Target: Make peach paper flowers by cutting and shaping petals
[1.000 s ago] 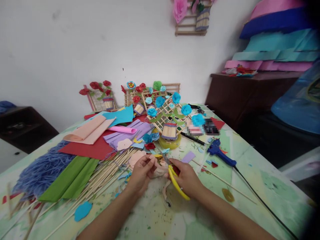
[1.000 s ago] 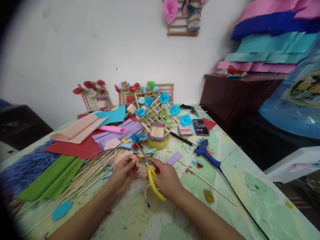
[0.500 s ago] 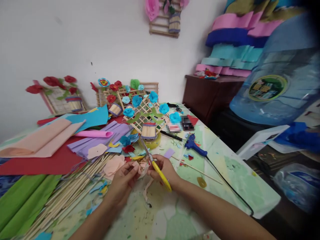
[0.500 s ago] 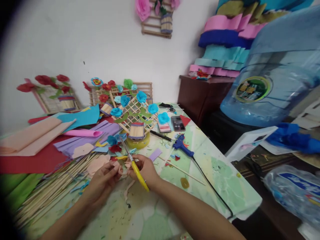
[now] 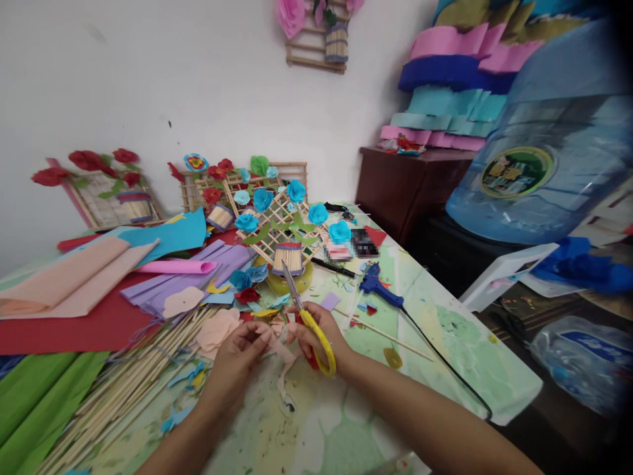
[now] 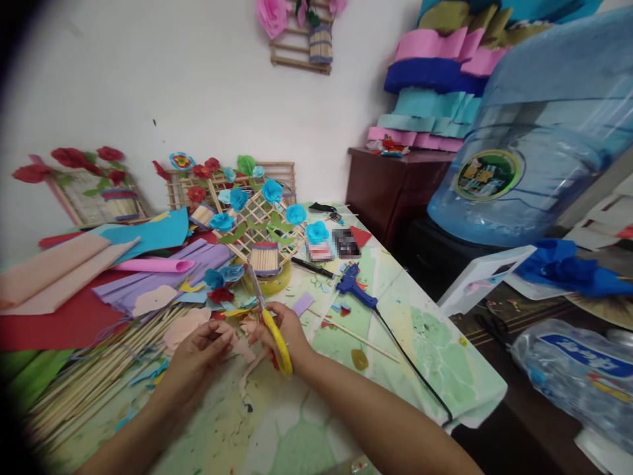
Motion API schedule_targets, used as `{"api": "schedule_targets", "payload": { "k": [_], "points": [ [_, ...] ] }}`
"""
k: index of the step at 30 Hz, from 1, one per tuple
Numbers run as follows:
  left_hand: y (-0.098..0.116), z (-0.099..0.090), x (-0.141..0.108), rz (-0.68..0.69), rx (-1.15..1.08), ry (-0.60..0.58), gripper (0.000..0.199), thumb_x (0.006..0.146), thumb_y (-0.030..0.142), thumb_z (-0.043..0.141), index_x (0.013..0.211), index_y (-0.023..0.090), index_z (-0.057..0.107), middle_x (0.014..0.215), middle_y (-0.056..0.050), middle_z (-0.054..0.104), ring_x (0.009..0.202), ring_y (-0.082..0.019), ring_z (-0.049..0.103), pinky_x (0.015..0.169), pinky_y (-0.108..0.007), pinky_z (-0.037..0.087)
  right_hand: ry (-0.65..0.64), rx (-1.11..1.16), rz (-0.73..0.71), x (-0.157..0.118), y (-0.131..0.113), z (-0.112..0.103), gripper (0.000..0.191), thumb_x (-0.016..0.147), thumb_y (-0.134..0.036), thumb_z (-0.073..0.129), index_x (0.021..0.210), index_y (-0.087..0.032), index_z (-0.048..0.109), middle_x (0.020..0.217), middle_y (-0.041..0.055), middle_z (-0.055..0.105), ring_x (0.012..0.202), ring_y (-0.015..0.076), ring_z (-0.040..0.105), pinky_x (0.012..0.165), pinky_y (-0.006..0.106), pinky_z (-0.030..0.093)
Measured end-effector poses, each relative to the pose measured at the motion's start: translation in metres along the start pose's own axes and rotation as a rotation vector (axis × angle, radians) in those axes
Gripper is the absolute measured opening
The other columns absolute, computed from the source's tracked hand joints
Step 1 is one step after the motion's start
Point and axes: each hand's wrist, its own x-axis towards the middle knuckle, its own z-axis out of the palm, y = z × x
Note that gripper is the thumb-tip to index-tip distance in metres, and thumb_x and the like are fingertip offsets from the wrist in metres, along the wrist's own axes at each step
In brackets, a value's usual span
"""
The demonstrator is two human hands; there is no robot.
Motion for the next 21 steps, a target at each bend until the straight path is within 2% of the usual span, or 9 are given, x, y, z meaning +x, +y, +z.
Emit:
{"api": "schedule_targets", "payload": {
  "k": [4,7,9,11,14,16,21],
  "points": [
    [0.0,-0.003,0.003,0.078,0.033,0.114,0.029,0.057,0.032,0.079,0.075,0.015,0.063,0.072,0.001,0.06,0.066,-0.009,0.053,0.058,-0.016,0.043,-0.008,-0.034,-0.003,0.001,0.004,-0.002,0.042,0.068,-0.042,0.068,0.097,-0.017,0.051,0.055,-0.0068,0.057,0.027,0.0014,0.034,0.027,0.014,0.027],
    [0.001,-0.005,0.002,0.165,0.084,0.136,0.025,0.061,0.031,0.076,0.075,0.016,0.063,0.076,-0.002,0.063,0.071,-0.011,0.056,0.063,-0.018,0.045,-0.022,-0.02,0.012,0.001,0.004,-0.001,0.044,0.067,-0.044,0.069,0.096,-0.017,0.051,0.055,-0.0073,0.056,0.026,0.0018,0.034,0.025,0.014,0.027],
    [0.002,-0.005,0.0,0.237,0.156,0.079,0.018,0.065,0.029,0.074,0.074,0.017,0.063,0.081,-0.003,0.065,0.076,-0.014,0.059,0.068,-0.021,0.047,-0.028,0.009,0.03,-0.001,0.003,0.0,0.045,0.067,-0.044,0.069,0.096,-0.017,0.048,0.056,-0.0065,0.058,0.025,0.0022,0.034,0.024,0.015,0.027],
    [0.001,-0.004,-0.004,0.315,0.234,-0.025,0.011,0.069,0.026,0.07,0.073,0.018,0.064,0.082,-0.004,0.066,0.08,-0.016,0.061,0.073,-0.024,0.049,-0.024,0.038,0.038,-0.001,0.001,0.001,0.045,0.067,-0.043,0.068,0.097,-0.017,0.046,0.055,-0.0068,0.059,0.024,0.003,0.034,0.023,0.015,0.028],
    [-0.002,-0.002,-0.008,0.425,0.335,-0.202,0.002,0.072,0.021,0.066,0.072,0.019,0.066,0.08,-0.006,0.067,0.081,-0.018,0.063,0.076,-0.029,0.05,-0.026,0.05,0.031,-0.002,0.002,0.0,0.043,0.068,-0.041,0.067,0.097,-0.018,0.045,0.041,-0.0116,0.049,0.022,0.0055,0.034,0.023,0.015,0.028],
    [-0.004,0.0,-0.01,0.492,0.392,-0.288,0.003,0.073,0.018,0.064,0.074,0.02,0.066,0.081,-0.006,0.067,0.081,-0.019,0.063,0.076,-0.03,0.051,-0.032,0.043,0.03,-0.001,0.004,-0.001,0.042,0.068,-0.039,0.066,0.098,-0.018,0.045,0.034,-0.014,0.042,0.021,0.0072,0.033,0.023,0.016,0.028],
    [-0.004,0.001,-0.012,0.587,0.5,-0.35,0.013,0.075,0.014,0.058,0.079,0.022,0.067,0.083,-0.007,0.069,0.083,-0.02,0.064,0.076,-0.032,0.051,0.046,-0.02,0.022,0.004,0.009,-0.003,0.04,0.063,-0.027,0.065,0.098,-0.016,0.049,0.037,-0.0135,0.044,0.024,0.0058,0.034,0.026,0.016,0.029]
  ]
}}
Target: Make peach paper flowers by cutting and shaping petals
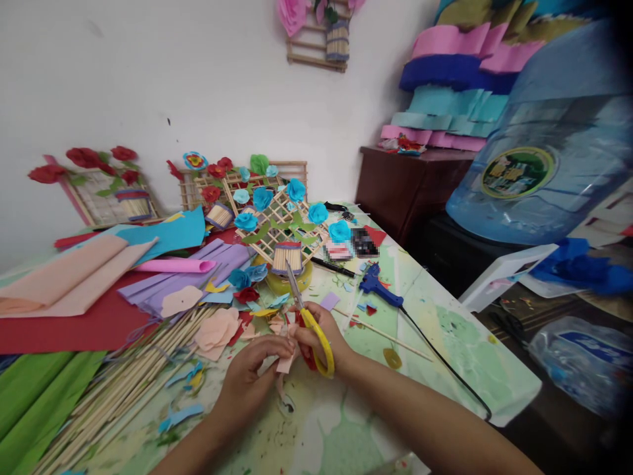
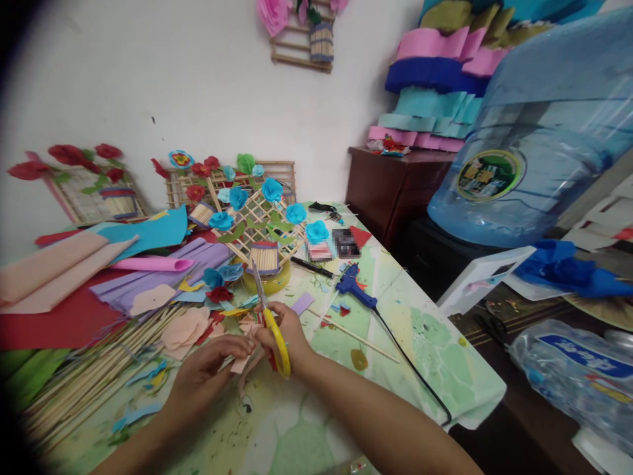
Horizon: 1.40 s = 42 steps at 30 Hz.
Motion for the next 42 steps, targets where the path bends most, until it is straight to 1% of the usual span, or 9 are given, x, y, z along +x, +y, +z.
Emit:
{"api": "schedule_targets", "payload": {
  "k": [5,10,13,17,20,23,28,36,42],
  "points": [
    [0.007,0.001,0.003,-0.073,-0.013,0.033,0.01,0.069,0.016,0.063,0.071,0.023,0.071,0.078,-0.008,0.07,0.08,-0.023,0.064,0.074,-0.034,0.049,0.043,-0.017,-0.006,0.004,0.003,0.001,0.04,0.057,-0.016,0.06,0.097,-0.016,0.052,0.05,-0.0103,0.052,0.029,0.0025,0.034,0.029,0.014,0.029],
    [0.014,0.002,0.003,-0.193,-0.052,0.03,0.012,0.064,0.015,0.066,0.064,0.025,0.073,0.079,-0.01,0.07,0.083,-0.026,0.062,0.08,-0.038,0.046,0.055,-0.028,-0.032,0.004,0.001,0.001,0.039,0.057,-0.017,0.058,0.096,-0.018,0.053,0.053,-0.0088,0.052,0.034,0.0036,0.038,0.033,0.015,0.03],
    [0.015,0.002,0.003,-0.207,-0.067,0.095,0.013,0.063,0.012,0.065,0.063,0.024,0.071,0.083,-0.009,0.068,0.088,-0.026,0.06,0.084,-0.037,0.044,0.091,-0.042,-0.06,0.002,-0.003,0.001,0.039,0.058,-0.019,0.06,0.096,-0.018,0.053,0.055,-0.0085,0.051,0.035,0.0025,0.036,0.034,0.014,0.029],
    [0.01,0.004,0.005,-0.331,-0.226,0.228,0.01,0.068,0.019,0.065,0.078,0.02,0.068,0.094,-0.009,0.064,0.095,-0.024,0.058,0.084,-0.035,0.045,0.106,-0.079,-0.081,0.002,-0.002,0.002,0.036,0.061,-0.023,0.063,0.096,-0.018,0.053,0.052,-0.0091,0.048,0.036,0.0027,0.033,0.035,0.015,0.028],
    [0.005,0.007,0.007,-0.493,-0.393,0.196,0.024,0.066,0.025,0.07,0.087,0.018,0.064,0.094,-0.009,0.063,0.09,-0.022,0.06,0.081,-0.034,0.048,0.058,-0.066,-0.088,0.001,0.002,0.004,0.037,0.06,-0.025,0.066,0.095,-0.019,0.053,0.054,-0.0077,0.051,0.042,0.0053,0.041,0.041,0.017,0.034],
    [0.0,0.011,0.007,-0.585,-0.473,0.193,0.033,0.058,0.024,0.076,0.088,0.016,0.061,0.09,-0.007,0.062,0.081,-0.02,0.061,0.073,-0.032,0.05,-0.007,-0.054,-0.096,-0.002,0.004,0.006,0.04,0.059,-0.025,0.068,0.095,-0.018,0.053,0.057,-0.0062,0.054,0.047,0.0069,0.046,0.046,0.019,0.038],
    [-0.005,0.013,0.006,-0.619,-0.518,0.211,0.039,0.051,0.019,0.079,0.086,0.016,0.06,0.087,-0.004,0.062,0.071,-0.016,0.061,0.065,-0.028,0.049,-0.027,-0.102,-0.133,-0.005,0.004,0.006,0.044,0.055,-0.021,0.072,0.095,-0.018,0.054,0.061,-0.0054,0.055,0.052,0.0079,0.048,0.052,0.021,0.04],
    [-0.003,0.015,0.004,-0.663,-0.648,0.195,0.043,0.051,0.014,0.08,0.09,0.015,0.062,0.081,-0.004,0.064,0.074,-0.015,0.061,0.07,-0.026,0.049,-0.006,-0.154,-0.213,0.001,0.009,0.0,0.044,0.055,-0.014,0.063,0.098,-0.018,0.056,0.071,-0.0042,0.058,0.061,0.0096,0.052,0.061,0.024,0.044],
    [-0.002,0.013,0.007,-0.708,-0.739,0.168,0.035,0.054,0.017,0.08,0.084,0.015,0.063,0.077,-0.003,0.064,0.069,-0.014,0.061,0.062,-0.023,0.048,-0.054,-0.24,-0.242,0.002,0.014,-0.003,0.051,0.05,-0.014,0.068,0.101,-0.018,0.059,0.086,-0.0003,0.063,0.074,0.014,0.057,0.072,0.028,0.046]
  ]
}}
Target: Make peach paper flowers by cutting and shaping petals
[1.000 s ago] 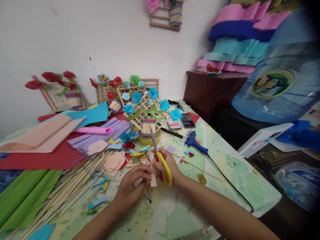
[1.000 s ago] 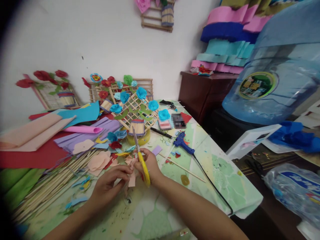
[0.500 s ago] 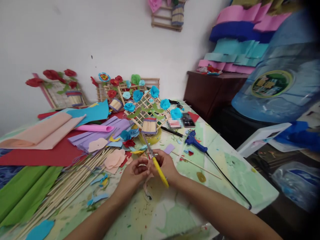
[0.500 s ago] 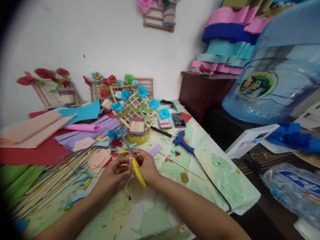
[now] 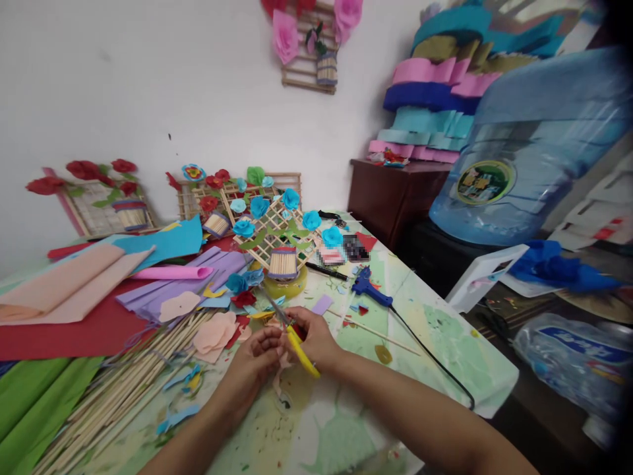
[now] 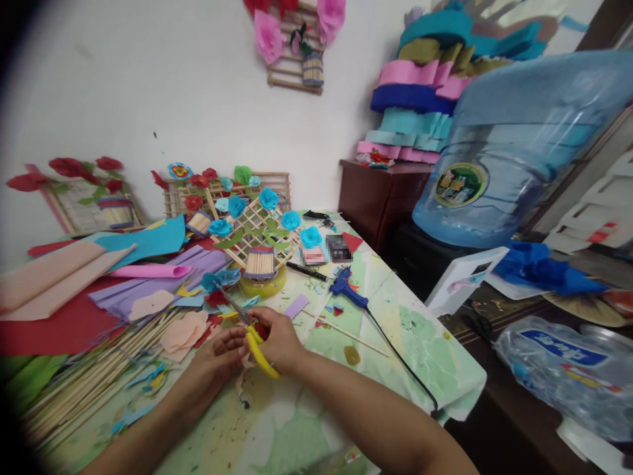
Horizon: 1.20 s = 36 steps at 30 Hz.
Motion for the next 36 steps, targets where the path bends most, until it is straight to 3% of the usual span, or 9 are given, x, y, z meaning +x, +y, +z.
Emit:
{"api": "schedule_targets", "payload": {
  "k": [3,8,13,18,22,31,36],
  "points": [
    [-0.003,-0.004,0.004,0.035,0.004,-0.013,0.032,0.056,0.017,0.08,0.084,0.015,0.064,0.077,-0.003,0.065,0.07,-0.013,0.061,0.064,-0.022,0.048,0.007,-0.064,-0.068,-0.001,-0.001,-0.001,0.049,0.055,-0.016,0.067,0.103,-0.019,0.06,0.091,0.0013,0.063,0.08,0.0154,0.057,0.075,0.028,0.046],
    [-0.006,-0.009,0.007,0.043,-0.003,0.016,0.032,0.061,0.02,0.078,0.09,0.014,0.065,0.084,-0.006,0.066,0.076,-0.015,0.063,0.068,-0.023,0.05,0.087,-0.3,-0.068,-0.004,-0.007,-0.006,0.046,0.063,-0.024,0.068,0.109,-0.02,0.06,0.073,-0.0026,0.058,0.06,0.0098,0.047,0.058,0.021,0.042],
    [0.002,-0.012,0.008,0.064,-0.088,0.138,0.029,0.058,0.018,0.079,0.085,0.014,0.066,0.083,-0.003,0.066,0.072,-0.012,0.062,0.067,-0.02,0.052,0.053,-0.5,-0.138,-0.005,-0.016,-0.01,0.048,0.062,-0.032,0.072,0.107,-0.023,0.06,0.062,-0.0057,0.052,0.05,0.0074,0.038,0.048,0.019,0.032],
    [0.013,-0.013,0.008,0.119,-0.181,0.282,0.025,0.056,0.008,0.076,0.079,0.013,0.067,0.081,-0.001,0.064,0.063,-0.007,0.059,0.056,-0.013,0.05,0.004,-0.657,-0.207,-0.004,-0.022,-0.013,0.045,0.064,-0.035,0.071,0.106,-0.022,0.06,0.063,-0.0035,0.054,0.052,0.0096,0.042,0.049,0.02,0.031],
    [0.019,-0.014,0.008,0.153,-0.199,0.323,0.022,0.059,0.006,0.073,0.079,0.013,0.066,0.081,-0.001,0.063,0.062,-0.006,0.057,0.057,-0.012,0.05,-0.035,-0.754,-0.248,-0.004,-0.025,-0.013,0.042,0.065,-0.038,0.068,0.103,-0.021,0.061,0.062,-0.0024,0.055,0.052,0.0108,0.045,0.05,0.021,0.032],
    [0.013,-0.021,0.012,0.178,-0.152,0.309,0.027,0.055,0.005,0.073,0.077,0.016,0.063,0.074,0.003,0.062,0.068,-0.008,0.059,0.061,-0.013,0.051,-0.072,-0.885,-0.451,-0.013,-0.028,-0.008,0.058,0.067,-0.053,0.061,0.112,-0.018,0.057,0.073,0.0051,0.064,0.064,0.0185,0.056,0.062,0.028,0.04],
    [0.015,-0.021,0.012,0.189,-0.159,0.32,0.027,0.056,0.009,0.074,0.08,0.015,0.064,0.08,0.0,0.065,0.068,-0.009,0.059,0.061,-0.015,0.052,-0.064,-0.999,-0.421,-0.009,-0.027,-0.009,0.057,0.07,-0.055,0.057,0.113,-0.018,0.055,0.082,0.0072,0.064,0.075,0.0211,0.058,0.07,0.031,0.042]
  ]
}}
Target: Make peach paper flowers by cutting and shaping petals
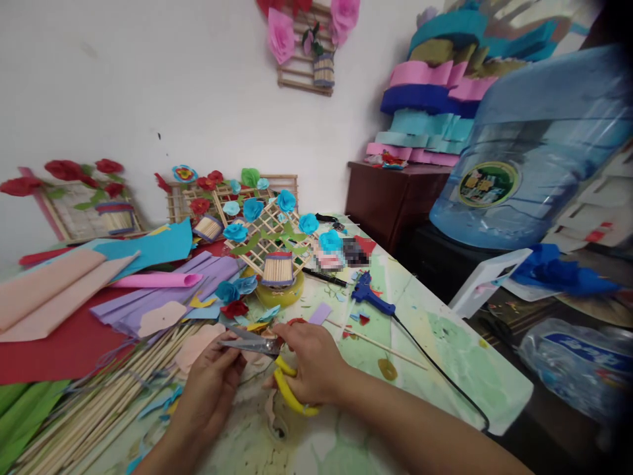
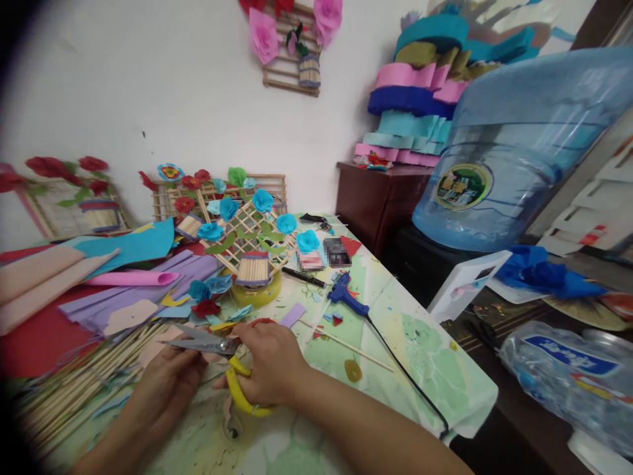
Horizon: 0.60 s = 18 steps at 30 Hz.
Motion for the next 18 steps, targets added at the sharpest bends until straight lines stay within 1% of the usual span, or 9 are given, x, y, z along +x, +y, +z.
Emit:
{"api": "schedule_targets", "payload": {
  "k": [3,4,6,8,10,12,15,18],
  "points": [
    [0.0024,0.0019,-0.0015,0.012,-0.002,-0.001,0.024,0.056,0.012,0.076,0.077,0.013,0.065,0.075,0.0,0.064,0.064,-0.008,0.058,0.06,-0.015,0.052,-0.051,-0.046,0.053,0.0014,0.0019,-0.0006,0.056,0.071,-0.054,0.057,0.114,-0.019,0.053,0.085,0.0067,0.063,0.078,0.0214,0.057,0.072,0.031,0.042],
    [0.0029,0.0024,-0.0021,0.021,-0.006,0.004,0.023,0.055,0.013,0.077,0.074,0.013,0.064,0.072,0.0,0.063,0.062,-0.007,0.057,0.058,-0.014,0.051,-0.069,-0.053,0.069,0.0016,0.0019,-0.0011,0.055,0.072,-0.052,0.057,0.115,-0.019,0.052,0.086,0.0069,0.063,0.079,0.0215,0.057,0.073,0.031,0.042],
    [0.0035,0.003,-0.0029,0.054,-0.02,-0.02,0.021,0.055,0.015,0.078,0.071,0.012,0.063,0.069,0.001,0.061,0.06,-0.006,0.055,0.057,-0.013,0.05,-0.103,-0.054,0.094,0.0021,0.0012,-0.0028,0.053,0.073,-0.049,0.057,0.116,-0.019,0.051,0.09,0.0076,0.062,0.084,0.022,0.056,0.076,0.032,0.042],
    [0.0041,0.0027,-0.0024,0.072,-0.042,-0.011,0.022,0.054,0.016,0.079,0.068,0.012,0.062,0.067,0.002,0.059,0.06,-0.005,0.055,0.057,-0.012,0.049,-0.129,-0.051,0.113,0.0029,0.0004,-0.0042,0.053,0.074,-0.047,0.058,0.118,-0.018,0.05,0.094,0.0088,0.06,0.089,0.0227,0.055,0.08,0.033,0.041],
    [0.0052,0.0017,-0.0009,0.081,-0.078,0.027,0.026,0.051,0.016,0.08,0.071,0.012,0.063,0.07,0.001,0.061,0.062,-0.006,0.056,0.058,-0.013,0.05,-0.159,-0.055,0.13,0.0039,0.0002,-0.0045,0.054,0.075,-0.045,0.058,0.12,-0.017,0.049,0.097,0.0097,0.058,0.092,0.0235,0.053,0.082,0.034,0.041],
    [0.0065,0.0006,0.0006,0.084,-0.088,0.017,0.028,0.052,0.016,0.08,0.074,0.012,0.063,0.073,0.0,0.062,0.065,-0.007,0.057,0.06,-0.014,0.05,-0.192,-0.061,0.147,0.0045,0.0003,-0.0035,0.056,0.075,-0.044,0.058,0.122,-0.017,0.048,0.099,0.0103,0.056,0.093,0.024,0.051,0.083,0.035,0.041],
    [0.0073,-0.0002,0.0017,0.097,-0.085,-0.004,0.026,0.053,0.016,0.079,0.073,0.012,0.063,0.072,0.001,0.061,0.062,-0.006,0.056,0.058,-0.012,0.049,-0.233,-0.069,0.168,0.0046,0.0006,-0.0012,0.058,0.074,-0.043,0.059,0.125,-0.017,0.047,0.1,0.0104,0.055,0.095,0.0244,0.051,0.084,0.035,0.041],
    [0.0066,-0.0003,0.0025,0.108,-0.077,-0.001,0.028,0.053,0.018,0.08,0.075,0.012,0.064,0.071,0.001,0.062,0.062,-0.006,0.056,0.058,-0.013,0.049,-0.247,-0.075,0.183,0.005,0.0012,-0.0003,0.058,0.074,-0.041,0.059,0.126,-0.018,0.046,0.101,0.0104,0.055,0.097,0.0241,0.05,0.085,0.034,0.04]
  ]
}}
